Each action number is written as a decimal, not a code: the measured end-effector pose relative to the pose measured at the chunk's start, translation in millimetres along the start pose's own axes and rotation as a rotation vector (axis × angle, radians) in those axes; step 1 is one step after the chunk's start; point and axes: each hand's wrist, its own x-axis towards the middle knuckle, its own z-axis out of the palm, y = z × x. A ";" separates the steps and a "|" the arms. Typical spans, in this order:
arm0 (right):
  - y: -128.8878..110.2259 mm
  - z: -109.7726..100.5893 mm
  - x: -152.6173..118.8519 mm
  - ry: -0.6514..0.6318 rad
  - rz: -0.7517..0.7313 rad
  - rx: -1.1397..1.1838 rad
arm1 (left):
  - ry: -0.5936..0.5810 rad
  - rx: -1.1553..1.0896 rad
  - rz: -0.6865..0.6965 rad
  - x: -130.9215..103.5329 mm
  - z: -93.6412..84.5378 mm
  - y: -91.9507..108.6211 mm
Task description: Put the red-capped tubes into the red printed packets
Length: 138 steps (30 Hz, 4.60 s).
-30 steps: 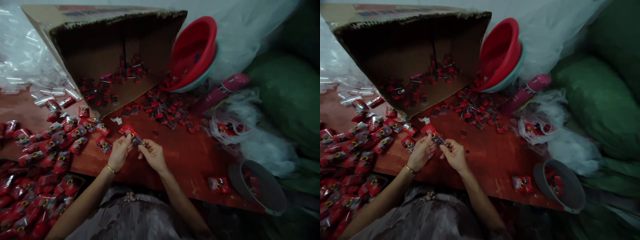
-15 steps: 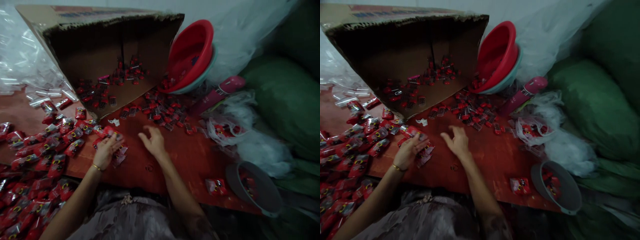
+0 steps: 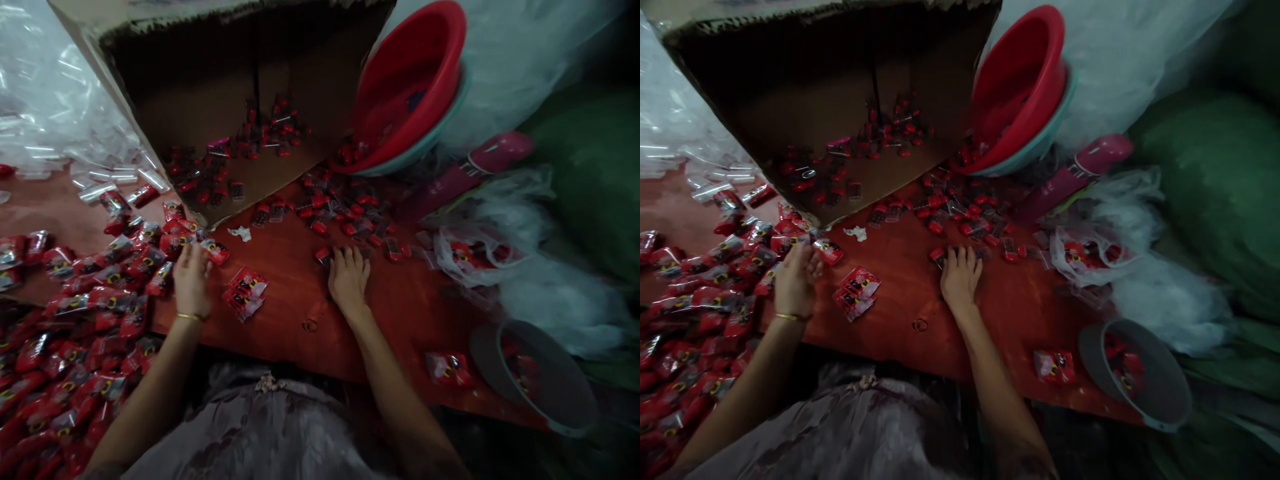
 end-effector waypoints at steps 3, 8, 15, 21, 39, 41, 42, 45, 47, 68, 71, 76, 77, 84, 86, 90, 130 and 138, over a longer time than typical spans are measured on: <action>-7.1 -4.5 -15.0 0.019 -0.005 0.013 | -0.320 0.651 0.418 -20.3 9.1 -20.1; -21.7 -18.1 -29.8 0.093 -0.083 0.134 | -0.491 1.118 0.607 -26.5 7.7 -40.4; -56.0 -27.2 -51.4 0.122 -0.213 0.361 | -0.474 0.897 0.572 -16.7 14.5 -57.5; -70.9 -20.4 -54.2 0.056 -0.237 0.389 | -0.557 0.833 0.611 -12.1 43.1 -67.7; -74.1 -34.1 -42.6 -0.109 0.070 1.100 | -0.490 0.680 0.558 -37.5 46.5 -33.2; -79.6 -33.4 -37.3 -0.202 0.110 1.297 | -0.508 0.631 0.576 -48.2 47.8 -28.0; -81.9 -32.8 -35.5 -0.217 0.125 1.350 | -0.493 0.587 0.569 -52.5 48.7 -26.3; -85.9 -31.3 -34.6 -0.136 0.180 1.350 | -0.383 0.375 0.384 -61.1 50.0 -25.6; -86.4 -30.4 -37.1 -0.063 0.199 1.282 | -0.404 0.230 0.138 -64.3 49.1 -28.2; -11.6 -20.0 -24.5 -0.060 -0.122 0.241 | -0.375 -0.162 -0.454 -55.8 57.2 -10.5; -5.9 -18.2 -27.1 -0.058 -0.150 0.318 | -0.409 -0.161 -0.552 -56.6 58.5 -9.4; -13.6 -46.0 -54.4 -0.142 -0.015 0.910 | -0.445 -0.112 -0.553 -57.7 56.5 -11.7; -15.1 -53.4 -60.6 -0.210 0.036 1.025 | -0.452 -0.095 -0.536 -58.0 56.1 -12.9; -22.6 -74.9 -70.7 -0.467 0.185 1.315 | -0.601 0.043 -0.360 -61.2 56.2 -13.3; -24.7 -72.5 -67.2 -0.507 0.208 1.329 | -0.643 0.063 -0.319 -61.7 56.1 -11.0; -29.4 -67.4 -64.8 -0.529 0.277 1.379 | -0.661 -0.029 -0.406 -60.6 55.3 -10.8; -63.9 -53.6 -78.8 -0.062 0.331 1.150 | -0.510 -0.289 -0.373 -103.5 68.1 -40.7; -74.4 -54.8 -77.0 -0.088 0.274 1.137 | -0.618 -0.181 -0.416 -92.4 69.6 -36.6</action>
